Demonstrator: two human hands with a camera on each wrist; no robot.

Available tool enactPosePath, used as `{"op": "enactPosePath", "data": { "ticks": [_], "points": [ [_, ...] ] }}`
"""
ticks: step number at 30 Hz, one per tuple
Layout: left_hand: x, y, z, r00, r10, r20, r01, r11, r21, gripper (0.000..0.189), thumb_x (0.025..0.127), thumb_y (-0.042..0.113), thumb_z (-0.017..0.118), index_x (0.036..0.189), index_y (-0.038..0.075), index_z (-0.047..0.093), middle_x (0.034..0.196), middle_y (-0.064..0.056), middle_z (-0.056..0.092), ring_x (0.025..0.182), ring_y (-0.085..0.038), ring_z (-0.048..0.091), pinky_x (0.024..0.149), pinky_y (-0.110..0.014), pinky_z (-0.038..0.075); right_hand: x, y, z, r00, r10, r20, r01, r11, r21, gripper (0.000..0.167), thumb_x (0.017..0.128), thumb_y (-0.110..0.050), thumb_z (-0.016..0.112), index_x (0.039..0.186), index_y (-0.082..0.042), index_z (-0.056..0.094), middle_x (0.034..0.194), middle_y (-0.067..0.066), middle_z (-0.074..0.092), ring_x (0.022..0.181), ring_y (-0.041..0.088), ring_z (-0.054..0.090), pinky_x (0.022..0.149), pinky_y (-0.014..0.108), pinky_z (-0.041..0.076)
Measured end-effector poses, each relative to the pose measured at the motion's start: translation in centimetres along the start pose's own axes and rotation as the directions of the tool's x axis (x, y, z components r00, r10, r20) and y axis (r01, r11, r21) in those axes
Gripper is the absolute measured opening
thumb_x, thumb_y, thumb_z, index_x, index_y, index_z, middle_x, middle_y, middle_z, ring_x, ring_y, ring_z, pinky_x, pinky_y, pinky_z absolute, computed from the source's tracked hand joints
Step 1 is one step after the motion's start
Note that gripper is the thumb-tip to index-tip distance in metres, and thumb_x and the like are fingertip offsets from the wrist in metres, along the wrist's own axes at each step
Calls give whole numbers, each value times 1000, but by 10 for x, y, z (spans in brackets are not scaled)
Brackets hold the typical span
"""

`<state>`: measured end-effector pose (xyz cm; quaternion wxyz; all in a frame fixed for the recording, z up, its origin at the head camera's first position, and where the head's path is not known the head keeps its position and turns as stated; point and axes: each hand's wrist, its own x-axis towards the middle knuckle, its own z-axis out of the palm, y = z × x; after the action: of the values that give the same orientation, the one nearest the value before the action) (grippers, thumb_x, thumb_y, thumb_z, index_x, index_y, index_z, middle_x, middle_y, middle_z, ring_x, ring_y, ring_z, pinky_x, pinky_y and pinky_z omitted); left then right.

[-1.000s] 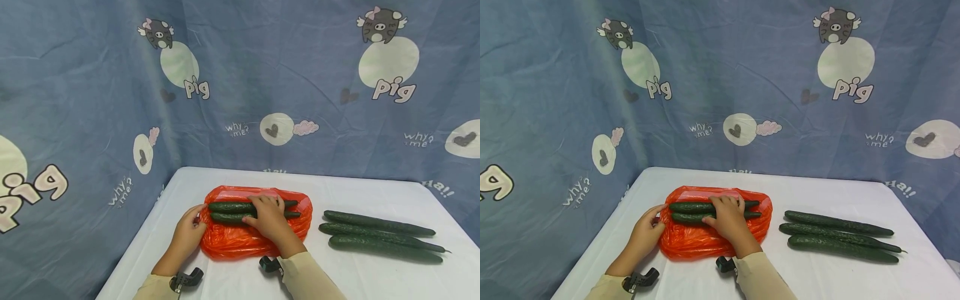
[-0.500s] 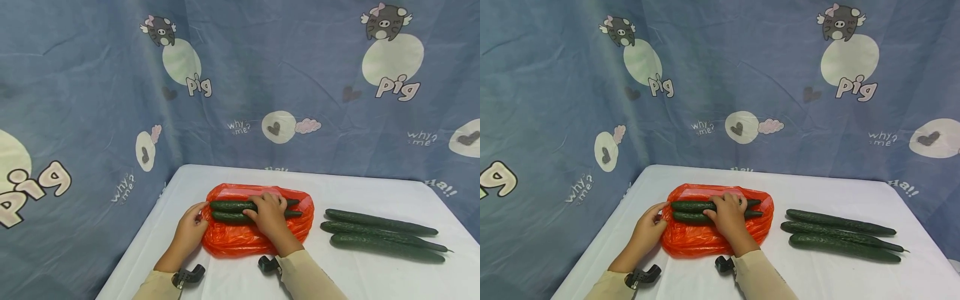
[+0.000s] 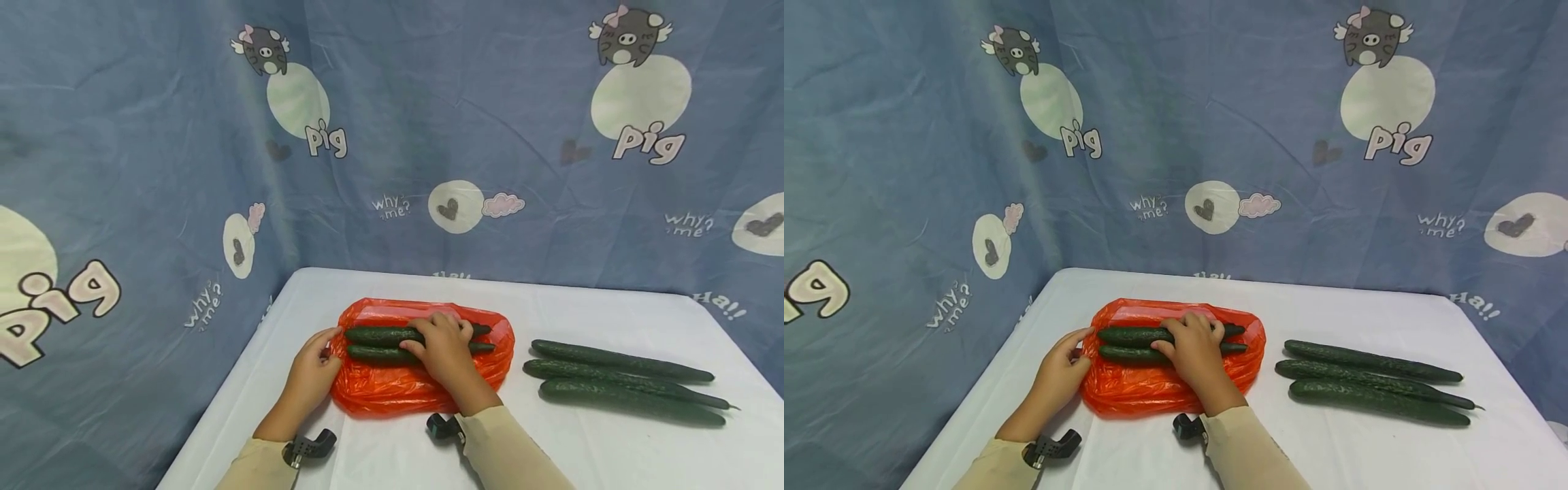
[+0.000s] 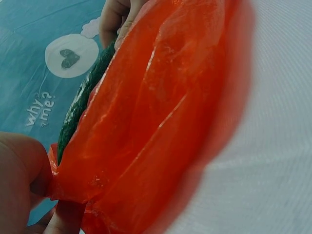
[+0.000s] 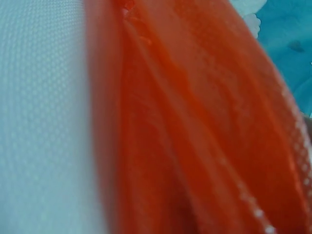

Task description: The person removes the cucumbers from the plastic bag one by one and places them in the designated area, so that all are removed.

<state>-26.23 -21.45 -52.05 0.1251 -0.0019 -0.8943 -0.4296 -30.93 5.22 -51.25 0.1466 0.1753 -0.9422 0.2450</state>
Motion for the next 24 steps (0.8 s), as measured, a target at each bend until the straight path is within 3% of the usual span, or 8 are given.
{"op": "enactPosePath", "data": {
  "ticks": [24],
  "points": [
    [-2, 0, 0, 1000, 21, -18, -20, 1000, 22, 57, 88, -1, 61, 144, 9, 63, 146, -9, 60, 100, -18, 61, 85, -31, 53, -2, -8, -20, 997, -58, -57, 58, 998, 8, 47, 90, -56, 74, 128, -29, 74, 117, 0, 67, 114, 25, 56, 101, 61, 28]
  ]
}}
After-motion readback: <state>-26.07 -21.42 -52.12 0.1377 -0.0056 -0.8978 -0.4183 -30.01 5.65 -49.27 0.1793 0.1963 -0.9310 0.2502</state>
